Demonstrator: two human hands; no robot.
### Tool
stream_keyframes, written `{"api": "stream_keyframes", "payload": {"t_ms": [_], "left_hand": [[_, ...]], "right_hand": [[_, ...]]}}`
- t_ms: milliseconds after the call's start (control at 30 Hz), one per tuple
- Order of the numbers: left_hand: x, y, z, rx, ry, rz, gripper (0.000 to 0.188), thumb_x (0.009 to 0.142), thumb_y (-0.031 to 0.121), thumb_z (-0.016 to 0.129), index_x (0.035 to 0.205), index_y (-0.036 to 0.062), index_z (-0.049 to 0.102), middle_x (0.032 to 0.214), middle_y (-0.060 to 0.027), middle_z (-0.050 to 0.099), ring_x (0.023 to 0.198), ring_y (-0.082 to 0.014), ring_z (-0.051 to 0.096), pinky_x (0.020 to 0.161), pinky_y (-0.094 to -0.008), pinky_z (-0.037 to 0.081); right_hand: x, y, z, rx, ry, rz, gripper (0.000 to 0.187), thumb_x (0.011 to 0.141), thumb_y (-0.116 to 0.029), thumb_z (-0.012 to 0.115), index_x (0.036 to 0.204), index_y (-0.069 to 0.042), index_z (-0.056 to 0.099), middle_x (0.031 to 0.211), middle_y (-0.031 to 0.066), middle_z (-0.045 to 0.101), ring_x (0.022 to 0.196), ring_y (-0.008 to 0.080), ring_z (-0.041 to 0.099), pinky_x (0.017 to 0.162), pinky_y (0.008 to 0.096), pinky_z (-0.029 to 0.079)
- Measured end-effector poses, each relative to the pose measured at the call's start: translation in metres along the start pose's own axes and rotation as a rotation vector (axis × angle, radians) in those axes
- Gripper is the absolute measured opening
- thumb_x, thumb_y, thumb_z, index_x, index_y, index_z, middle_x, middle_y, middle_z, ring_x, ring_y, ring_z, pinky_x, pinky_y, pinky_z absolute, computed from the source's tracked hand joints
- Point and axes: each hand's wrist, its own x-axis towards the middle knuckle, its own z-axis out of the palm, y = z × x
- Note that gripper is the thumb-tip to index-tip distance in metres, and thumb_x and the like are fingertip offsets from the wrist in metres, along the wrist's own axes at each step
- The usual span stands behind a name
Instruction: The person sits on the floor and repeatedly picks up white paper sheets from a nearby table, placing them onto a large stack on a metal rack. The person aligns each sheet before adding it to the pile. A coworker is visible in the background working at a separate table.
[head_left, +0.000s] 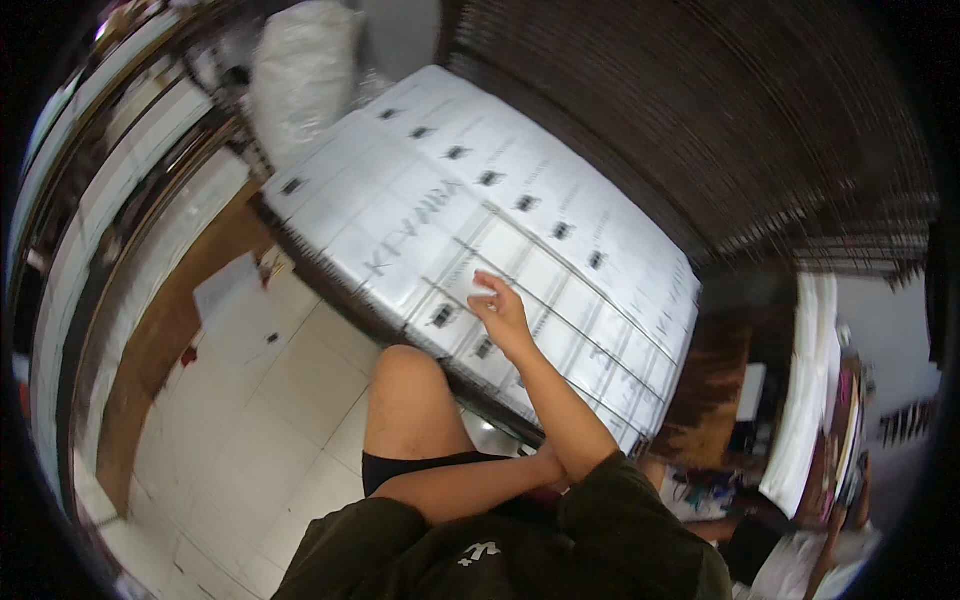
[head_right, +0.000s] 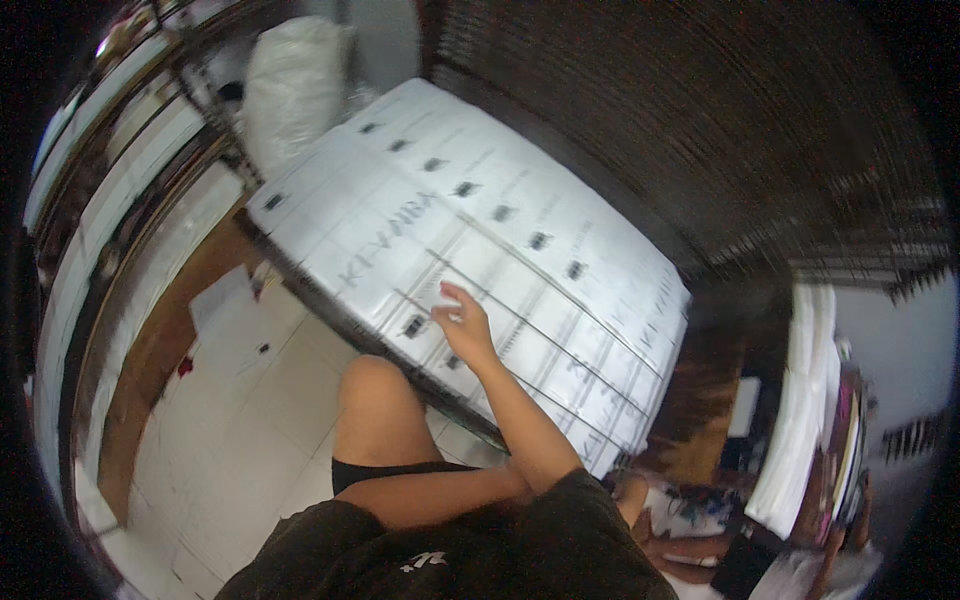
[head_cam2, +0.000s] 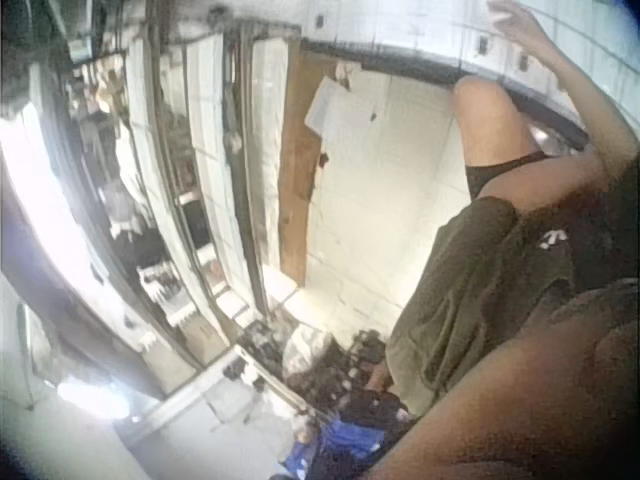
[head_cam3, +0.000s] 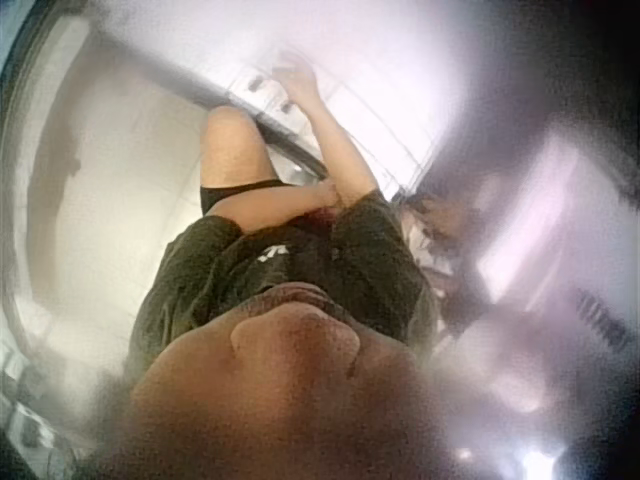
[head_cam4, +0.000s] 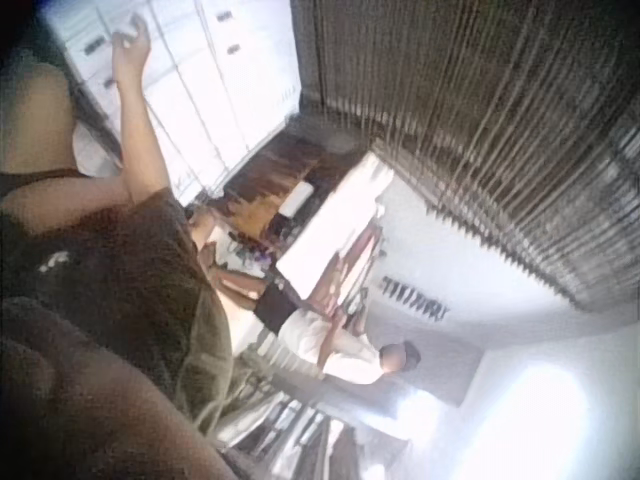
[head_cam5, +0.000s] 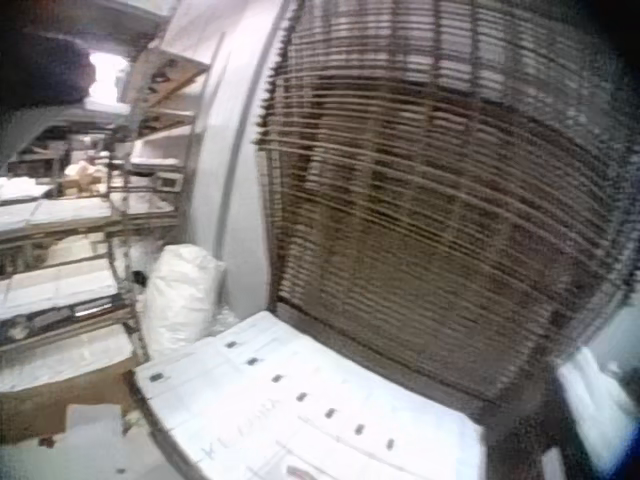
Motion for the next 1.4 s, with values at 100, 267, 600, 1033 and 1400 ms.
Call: {"api": "stream_keyframes", "payload": {"t_ms": [100,267,600,1033,1400], "left_hand": [[-0.005,-0.003,-0.004,0.003,-0.042,-0.051,0.055,0.079,0.055,0.059,0.123,0.0224,0.058,0.129,-0.0062,0.055,0.115,-0.0251,0.055,0.089,-0.0500,0.043],[-0.001,-0.005,-0.006,0.006,-0.085,-0.076,0.060,0.077,0.059,0.060,0.112,0.0108,0.063,0.112,-0.0133,0.063,0.105,-0.0315,0.060,0.083,-0.0447,0.049],[0.013,-0.019,0.017,0.009,-0.114,-0.057,0.068,0.077,0.064,0.057,0.114,0.0073,0.060,0.105,-0.0167,0.064,0.100,-0.0308,0.061,0.083,-0.0405,0.048],[0.009,-0.039,0.019,-0.135,-0.098,-0.173,0.069,0.076,0.063,0.060,0.112,0.0034,0.061,0.102,-0.0184,0.065,0.097,-0.0307,0.063,0.084,-0.0366,0.048],[0.013,-0.043,0.015,-0.180,-0.106,-0.256,0.071,0.074,0.065,0.061,0.111,0.0039,0.062,0.103,-0.0187,0.065,0.099,-0.0319,0.062,0.085,-0.0373,0.048]], "right_hand": [[-0.065,-0.011,-0.072,0.034,-0.021,0.042,0.043,0.087,-0.002,0.059,0.128,-0.004,0.050,0.110,0.0078,0.060,0.089,0.0121,0.058,0.081,0.0262,0.049],[-0.177,-0.014,-0.199,-0.065,0.433,-0.036,0.039,0.085,-0.003,0.061,0.124,-0.007,0.054,0.102,0.0045,0.063,0.086,0.0097,0.058,0.075,0.0243,0.047],[-0.382,-0.097,-0.333,-1.418,1.527,-0.233,0.036,0.068,-0.003,0.066,0.104,-0.005,0.061,0.109,0.0137,0.058,0.104,0.0337,0.053,0.094,0.0431,0.038],[-0.403,-0.159,-0.474,0.226,1.584,-0.585,0.059,0.088,-0.020,0.057,0.137,-0.001,0.029,0.122,0.0168,0.051,0.111,0.0274,0.053,0.094,0.0394,0.044],[-0.418,-0.135,-0.622,0.776,1.880,-0.316,0.093,0.068,-0.032,0.082,0.142,-0.007,0.031,0.151,0.0125,0.019,0.135,0.0378,0.025,0.105,0.0445,0.033]]}}
